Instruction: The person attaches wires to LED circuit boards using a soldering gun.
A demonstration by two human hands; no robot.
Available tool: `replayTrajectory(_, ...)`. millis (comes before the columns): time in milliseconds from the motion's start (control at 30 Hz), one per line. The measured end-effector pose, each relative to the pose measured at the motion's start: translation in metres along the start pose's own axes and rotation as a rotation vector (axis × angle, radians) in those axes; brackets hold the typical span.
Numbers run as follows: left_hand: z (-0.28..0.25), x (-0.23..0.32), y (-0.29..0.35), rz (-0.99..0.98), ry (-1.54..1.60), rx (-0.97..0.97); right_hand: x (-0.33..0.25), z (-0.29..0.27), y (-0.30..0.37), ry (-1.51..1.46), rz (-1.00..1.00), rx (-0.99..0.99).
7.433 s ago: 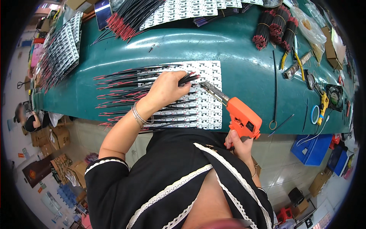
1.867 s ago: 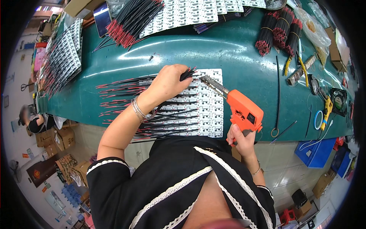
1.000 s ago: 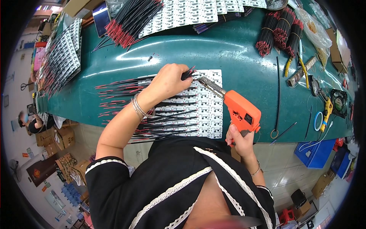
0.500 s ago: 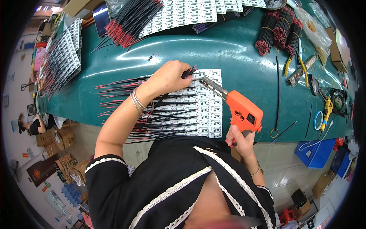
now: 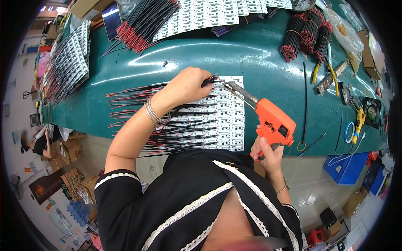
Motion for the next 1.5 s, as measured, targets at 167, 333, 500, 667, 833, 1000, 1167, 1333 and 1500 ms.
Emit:
replayTrajectory(167,-0.001,-0.003,0.005,0.024,0.066,0.004,-0.004,-0.001,-0.006,-0.017,-0.05,0.041)
replayTrajectory(333,-0.003,-0.013,0.011,0.174,0.062,0.302,-0.005,-0.001,-0.009,0.023,-0.056,0.003)
replayTrajectory(500,-0.008,-0.007,0.008,-0.119,0.161,0.183,-0.004,0.001,-0.012,0.058,-0.045,-0.023)
replayTrajectory(667,-0.006,-0.009,0.006,-0.209,0.183,0.162,-0.006,0.002,-0.014,0.086,-0.035,-0.034)
replayTrajectory(833,-0.006,-0.013,0.006,-0.165,0.143,0.151,-0.006,0.002,-0.015,0.095,-0.027,-0.035)
replayTrajectory(1000,-0.004,-0.013,0.005,-0.184,0.246,0.203,-0.007,0.003,-0.018,0.096,-0.039,-0.043)
replayTrajectory(1167,-0.005,-0.012,0.002,-0.194,0.133,0.148,-0.008,0.004,-0.02,0.108,-0.02,-0.042)
replayTrajectory(1333,-0.003,-0.014,0.001,-0.186,0.12,0.176,-0.007,0.004,-0.022,0.138,-0.01,-0.04)
replayTrajectory(1500,-0.001,-0.015,-0.001,-0.164,0.122,0.186,-0.007,0.006,-0.023,0.143,0.018,-0.029)
Point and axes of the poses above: each hand's wrist, its own y-axis away from the middle knuckle, its own z-axis out of the palm, x = y × z, the point moved 2 cm from there along -y, towards the middle knuckle, and after that the axes turned 12 degrees about y, right-handed, at the moved point
